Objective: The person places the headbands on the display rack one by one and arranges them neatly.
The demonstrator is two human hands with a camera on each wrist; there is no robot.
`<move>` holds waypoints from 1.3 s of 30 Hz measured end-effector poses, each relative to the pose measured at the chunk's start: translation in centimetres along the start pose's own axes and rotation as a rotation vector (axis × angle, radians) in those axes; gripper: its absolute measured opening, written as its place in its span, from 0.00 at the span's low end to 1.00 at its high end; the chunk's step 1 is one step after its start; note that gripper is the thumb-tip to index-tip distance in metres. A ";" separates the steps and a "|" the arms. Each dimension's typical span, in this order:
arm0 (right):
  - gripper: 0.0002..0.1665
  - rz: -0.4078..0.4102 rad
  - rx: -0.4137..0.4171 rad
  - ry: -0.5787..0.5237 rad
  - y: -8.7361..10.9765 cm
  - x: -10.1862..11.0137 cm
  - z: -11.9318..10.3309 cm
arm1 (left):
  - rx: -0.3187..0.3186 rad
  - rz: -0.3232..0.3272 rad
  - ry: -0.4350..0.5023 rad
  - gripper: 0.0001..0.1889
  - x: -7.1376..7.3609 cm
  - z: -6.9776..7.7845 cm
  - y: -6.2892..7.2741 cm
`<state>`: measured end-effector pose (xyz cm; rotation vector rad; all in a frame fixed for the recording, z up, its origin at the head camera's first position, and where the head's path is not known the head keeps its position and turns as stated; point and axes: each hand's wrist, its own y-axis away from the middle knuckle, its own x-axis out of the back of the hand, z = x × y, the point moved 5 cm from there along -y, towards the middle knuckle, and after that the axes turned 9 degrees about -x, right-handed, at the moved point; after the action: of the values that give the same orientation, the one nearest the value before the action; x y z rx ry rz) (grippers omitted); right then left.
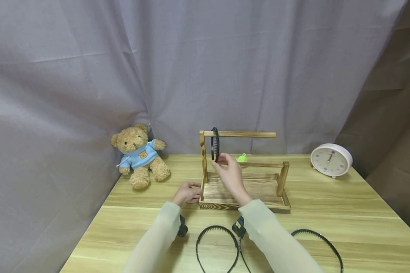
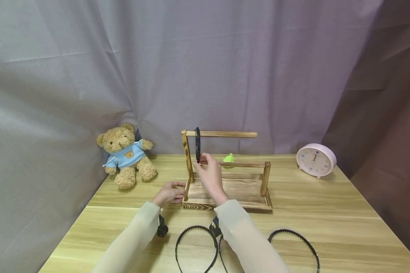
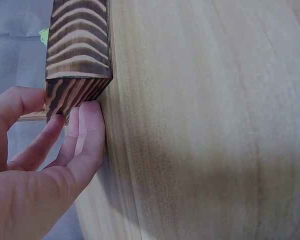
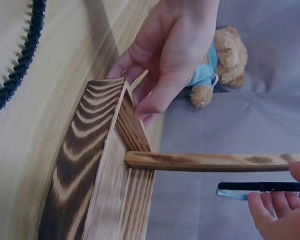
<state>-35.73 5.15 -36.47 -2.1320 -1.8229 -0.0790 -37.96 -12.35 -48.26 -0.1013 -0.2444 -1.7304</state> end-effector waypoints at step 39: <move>0.28 -0.104 -0.077 -0.123 3.5 2.2 0.5 | 0.000 0.007 -0.023 0.23 0.1 -0.2 -0.1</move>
<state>-32.00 6.92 -37.16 -2.1355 -2.0323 -0.0439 -38.05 -12.50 -48.46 -0.1217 -0.2602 -1.7231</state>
